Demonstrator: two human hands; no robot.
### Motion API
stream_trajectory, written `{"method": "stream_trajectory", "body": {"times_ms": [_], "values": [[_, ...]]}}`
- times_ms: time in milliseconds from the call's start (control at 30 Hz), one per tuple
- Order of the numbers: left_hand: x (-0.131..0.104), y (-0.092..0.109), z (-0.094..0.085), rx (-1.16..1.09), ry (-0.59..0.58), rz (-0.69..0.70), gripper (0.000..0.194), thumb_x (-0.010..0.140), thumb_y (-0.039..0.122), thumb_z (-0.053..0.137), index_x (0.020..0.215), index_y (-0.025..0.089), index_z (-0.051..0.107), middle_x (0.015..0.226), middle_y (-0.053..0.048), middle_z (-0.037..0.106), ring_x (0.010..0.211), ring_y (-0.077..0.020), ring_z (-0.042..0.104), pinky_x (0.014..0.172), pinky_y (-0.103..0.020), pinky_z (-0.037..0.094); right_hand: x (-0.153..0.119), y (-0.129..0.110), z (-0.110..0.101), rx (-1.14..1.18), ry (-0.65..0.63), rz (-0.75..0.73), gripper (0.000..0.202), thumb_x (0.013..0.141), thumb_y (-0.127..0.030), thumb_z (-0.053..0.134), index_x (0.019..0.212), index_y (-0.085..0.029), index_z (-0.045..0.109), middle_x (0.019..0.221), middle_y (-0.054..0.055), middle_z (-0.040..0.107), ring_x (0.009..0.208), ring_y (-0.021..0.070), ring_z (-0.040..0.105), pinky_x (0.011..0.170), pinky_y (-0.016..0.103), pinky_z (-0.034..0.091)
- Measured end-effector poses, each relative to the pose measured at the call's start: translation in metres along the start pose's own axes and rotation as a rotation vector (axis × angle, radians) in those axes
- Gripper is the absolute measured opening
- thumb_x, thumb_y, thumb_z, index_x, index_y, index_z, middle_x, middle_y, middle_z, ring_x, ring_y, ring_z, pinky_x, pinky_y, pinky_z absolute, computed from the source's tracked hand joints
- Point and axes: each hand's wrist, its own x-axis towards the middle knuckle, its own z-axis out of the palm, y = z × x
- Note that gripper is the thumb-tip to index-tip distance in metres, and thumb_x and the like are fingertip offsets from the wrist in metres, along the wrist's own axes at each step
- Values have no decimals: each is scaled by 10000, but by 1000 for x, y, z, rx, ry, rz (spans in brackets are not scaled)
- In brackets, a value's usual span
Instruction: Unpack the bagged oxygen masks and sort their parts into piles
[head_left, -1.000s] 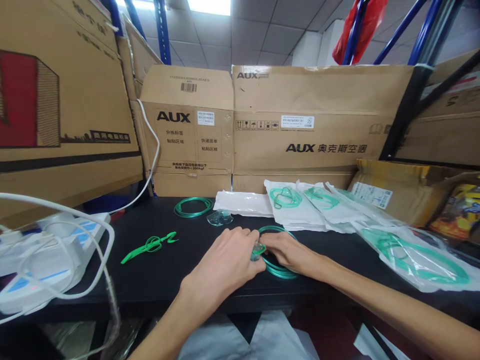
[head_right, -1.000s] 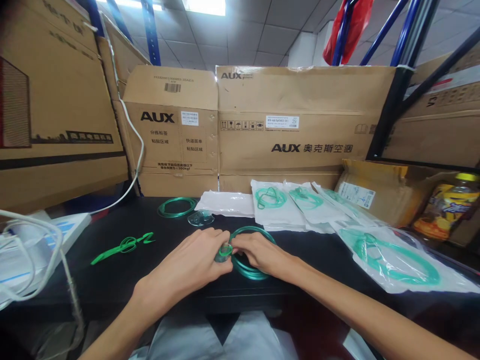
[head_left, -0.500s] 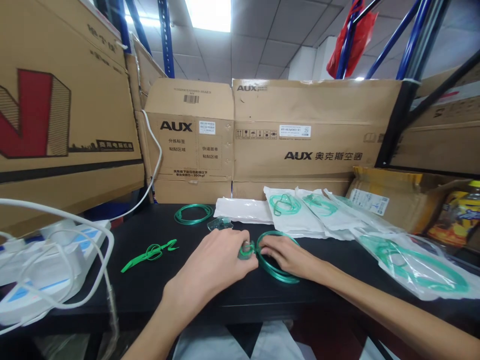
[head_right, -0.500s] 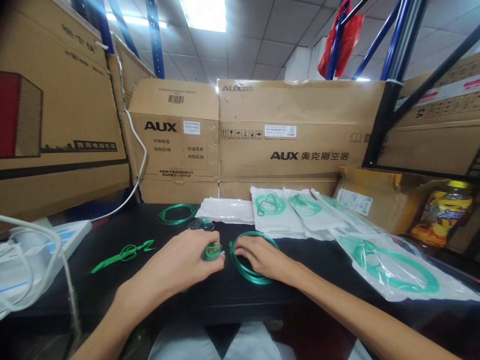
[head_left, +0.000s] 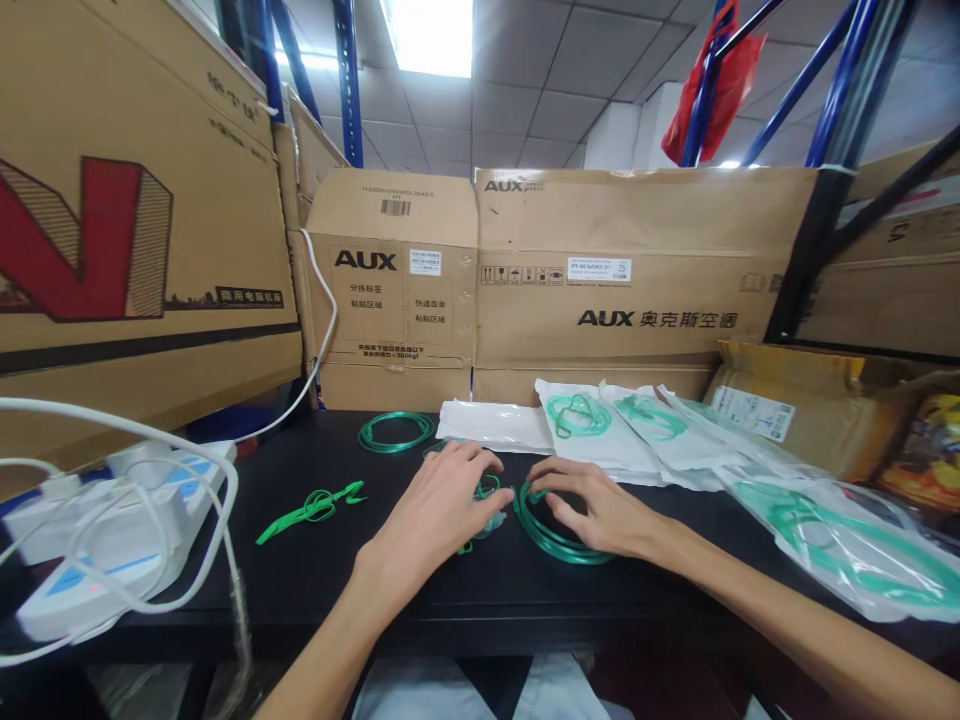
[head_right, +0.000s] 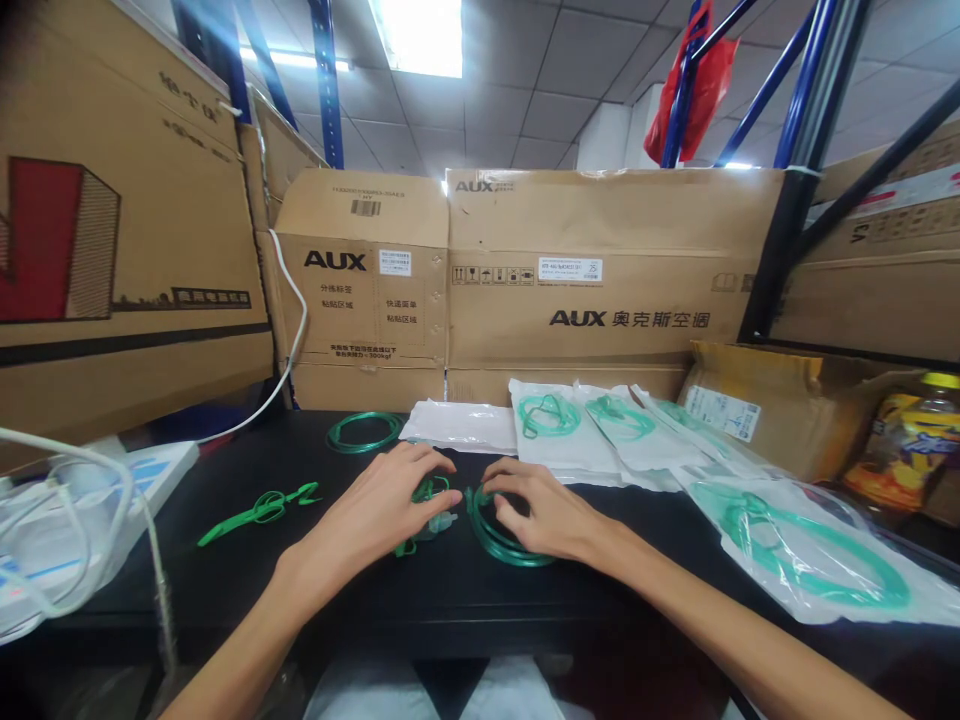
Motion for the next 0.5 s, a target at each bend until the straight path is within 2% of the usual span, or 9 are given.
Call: {"method": "stream_trajectory", "body": {"times_ms": [133,267,367,433,500], "values": [[-1,6,-5,-61,117,45,205,994,375,577,1060,232,709,1122,-32,699,1121,-230,602,958,-358,417,-12,-8,-15,-126,-8,100,320,1037,-294,459,1134,-206,751,1313,96,647,1181,232,646,1079,379,474],[-5,17,-16,-203,80,27,246,1001,399,549,950,243,733,974,1,729,933,-185,645,832,-309,427,-40,-24,-16,-219,-82,162,370,1040,-447,482,1155,-223,754,1264,106,667,1176,260,652,1063,405,506],[-11,29,-20,-324,-45,1,305,984,453,557,888,240,754,827,18,733,775,-155,646,708,-278,413,-68,-35,-9,-278,-86,210,447,980,-562,564,1268,-254,713,1267,120,668,1191,300,648,1048,459,526],[-19,38,-14,-432,-212,10,369,971,503,557,830,224,754,729,17,713,686,-141,631,625,-263,396,-85,-39,-5,-294,-66,254,480,941,-592,614,1312,-296,690,1308,115,652,1206,310,646,1054,483,524],[-34,45,3,-568,-427,37,389,938,541,592,795,217,752,667,12,688,625,-136,611,568,-257,385,-99,-41,-2,-283,-48,279,492,907,-586,670,1331,-337,676,1324,97,645,1220,305,642,1065,477,520]]}}
